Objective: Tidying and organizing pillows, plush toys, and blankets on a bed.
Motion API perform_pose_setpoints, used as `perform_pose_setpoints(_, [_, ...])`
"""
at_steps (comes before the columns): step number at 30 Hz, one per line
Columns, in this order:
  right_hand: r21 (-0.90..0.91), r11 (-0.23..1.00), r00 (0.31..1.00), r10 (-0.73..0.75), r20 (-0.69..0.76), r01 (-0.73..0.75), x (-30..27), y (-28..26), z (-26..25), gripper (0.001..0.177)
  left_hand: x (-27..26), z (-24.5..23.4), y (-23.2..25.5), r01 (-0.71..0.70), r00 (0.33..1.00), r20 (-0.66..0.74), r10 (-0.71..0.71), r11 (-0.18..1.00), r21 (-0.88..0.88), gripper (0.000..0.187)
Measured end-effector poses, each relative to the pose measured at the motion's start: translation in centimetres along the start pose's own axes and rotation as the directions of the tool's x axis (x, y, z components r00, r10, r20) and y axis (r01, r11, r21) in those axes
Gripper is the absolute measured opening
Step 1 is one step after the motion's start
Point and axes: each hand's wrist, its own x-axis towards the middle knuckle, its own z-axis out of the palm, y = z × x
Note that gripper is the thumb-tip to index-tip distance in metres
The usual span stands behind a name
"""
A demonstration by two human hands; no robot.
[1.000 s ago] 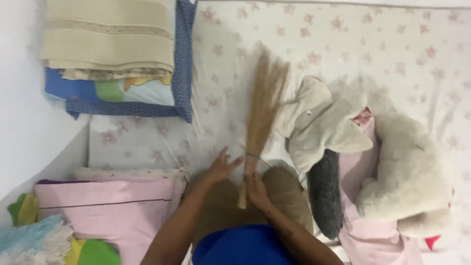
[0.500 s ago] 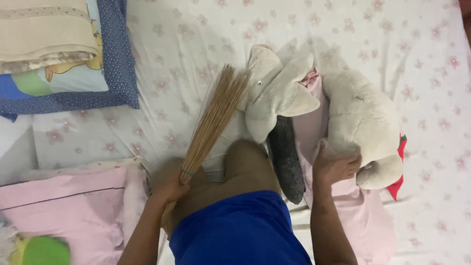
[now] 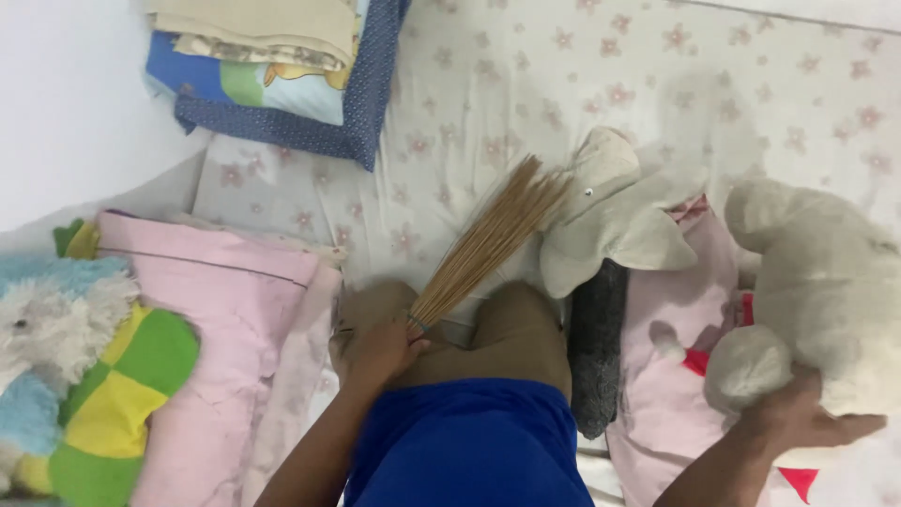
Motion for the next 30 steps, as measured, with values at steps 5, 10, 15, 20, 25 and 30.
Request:
perform_pose_setpoints(5, [-0.079,0.910,0.898,-0.382,0.218,0.406,0.6,-1.2,-1.1,0.031,2.3,3.2,2.3,-0.255,0.903,-0.370,0.217,0.965,-0.055,0.082])
perform_pose_setpoints(10, [0.455,0.880,0.954,-0.010,0.298,-0.133,-0.6,-11.4,3.9,0.055,5.1,3.7,7.5,-0.446,0.877,-0.356,0.322,0.821,-0.356,0.087])
perform_pose_setpoints(15, [0.591,0.744,0.889,0.008,0.457,-0.310,-2.0,-7.4,6.5,0.069,9.4,5.0,9.8,-0.234,0.883,-0.064,0.466,0.318,-0.919,0.085])
perform_pose_setpoints(20, [0.460,0.643,0.740,0.259,0.621,-0.612,-5.4,-7.2,9.5,0.068,8.1,-5.9,9.7,0.071,0.914,-0.138,0.381,-0.487,-0.870,0.110])
perform_pose_setpoints(25, [0.258,0.461,0.484,0.482,0.730,-0.849,-9.6,-7.8,12.0,0.066,11.6,-9.8,2.1,-0.107,0.994,-0.086,-0.062,-0.596,-0.796,0.109])
perform_pose_setpoints(30, [0.064,0.214,0.186,0.619,0.763,-0.975,-13.7,-9.4,15.6,0.065,8.9,-11.1,-4.2,-0.160,0.895,-0.387,0.222,-0.649,-0.744,0.106])
